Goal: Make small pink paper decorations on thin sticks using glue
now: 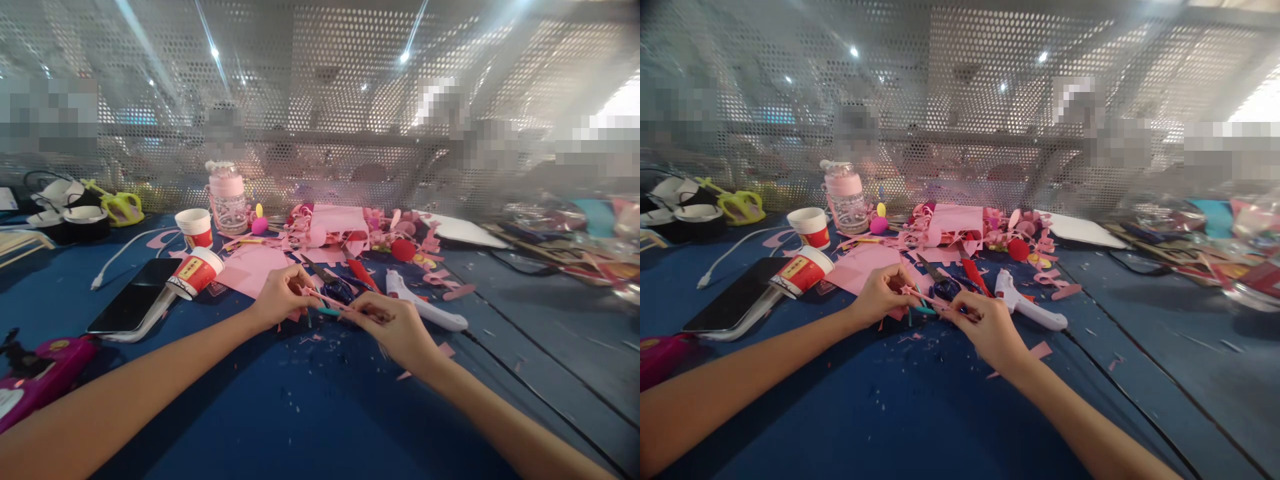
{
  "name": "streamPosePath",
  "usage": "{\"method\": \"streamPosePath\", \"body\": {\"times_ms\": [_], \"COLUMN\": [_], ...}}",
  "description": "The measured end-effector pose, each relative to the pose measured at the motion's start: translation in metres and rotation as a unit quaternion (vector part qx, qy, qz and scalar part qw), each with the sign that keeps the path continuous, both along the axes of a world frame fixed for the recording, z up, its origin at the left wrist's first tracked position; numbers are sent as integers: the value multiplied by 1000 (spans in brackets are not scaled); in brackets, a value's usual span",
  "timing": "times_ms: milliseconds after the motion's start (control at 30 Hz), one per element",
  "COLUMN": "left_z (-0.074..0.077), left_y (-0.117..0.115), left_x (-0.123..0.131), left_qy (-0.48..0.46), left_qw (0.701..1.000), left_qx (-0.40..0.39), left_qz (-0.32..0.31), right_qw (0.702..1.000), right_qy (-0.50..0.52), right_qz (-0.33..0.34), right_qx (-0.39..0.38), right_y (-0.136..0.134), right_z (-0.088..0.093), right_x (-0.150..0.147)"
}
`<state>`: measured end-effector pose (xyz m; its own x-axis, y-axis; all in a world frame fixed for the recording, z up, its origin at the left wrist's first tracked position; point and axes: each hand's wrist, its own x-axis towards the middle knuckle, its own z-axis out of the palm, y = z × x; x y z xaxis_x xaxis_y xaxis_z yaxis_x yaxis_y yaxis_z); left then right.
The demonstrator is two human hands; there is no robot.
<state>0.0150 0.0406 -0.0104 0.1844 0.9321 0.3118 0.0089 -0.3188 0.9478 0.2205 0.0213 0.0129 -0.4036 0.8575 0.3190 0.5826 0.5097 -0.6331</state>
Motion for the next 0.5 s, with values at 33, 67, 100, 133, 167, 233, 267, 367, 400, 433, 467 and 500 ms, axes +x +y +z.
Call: {"method": "streamPosePath", "body": {"times_ms": [33,67,100,133,167,233,267,367,400,433,467,500], "left_z": [0,0,0,0,0,0,0,1,1,1,1,1], "left_y": [0,0,0,0,0,0,0,0,0,0,0,0], "left_x": [0,0,0,0,0,1,1,1,1,1,1,1], "left_qy": [3,6,8,10,13,18,21,27,28,30,31,32], "left_qw": [1000,1000,1000,1000,1000,1000,1000,1000,1000,1000,999,999], "left_qx": [1,2,3,3,3,5,5,1,0,0,0,1], "left_qz": [0,1,2,2,4,8,9,10,10,10,11,12], "right_qw": [1000,1000,1000,1000,1000,1000,1000,1000,1000,1000,1000,1000], "right_qy": [0,-1,-1,-3,-6,-10,-11,-10,-10,-12,-14,-15], "right_qz": [-1,-2,-3,-3,-3,-4,-4,-1,2,3,4,4], "right_qx": [-1,-1,0,2,5,12,15,18,19,19,19,19], "right_y": [0,0,0,0,0,1,1,1,1,1,1,1], "right_z": [0,0,0,0,0,0,0,0,0,1,1,1], "right_x": [0,0,0,0,0,1,1,1,1,1,1,1]}}
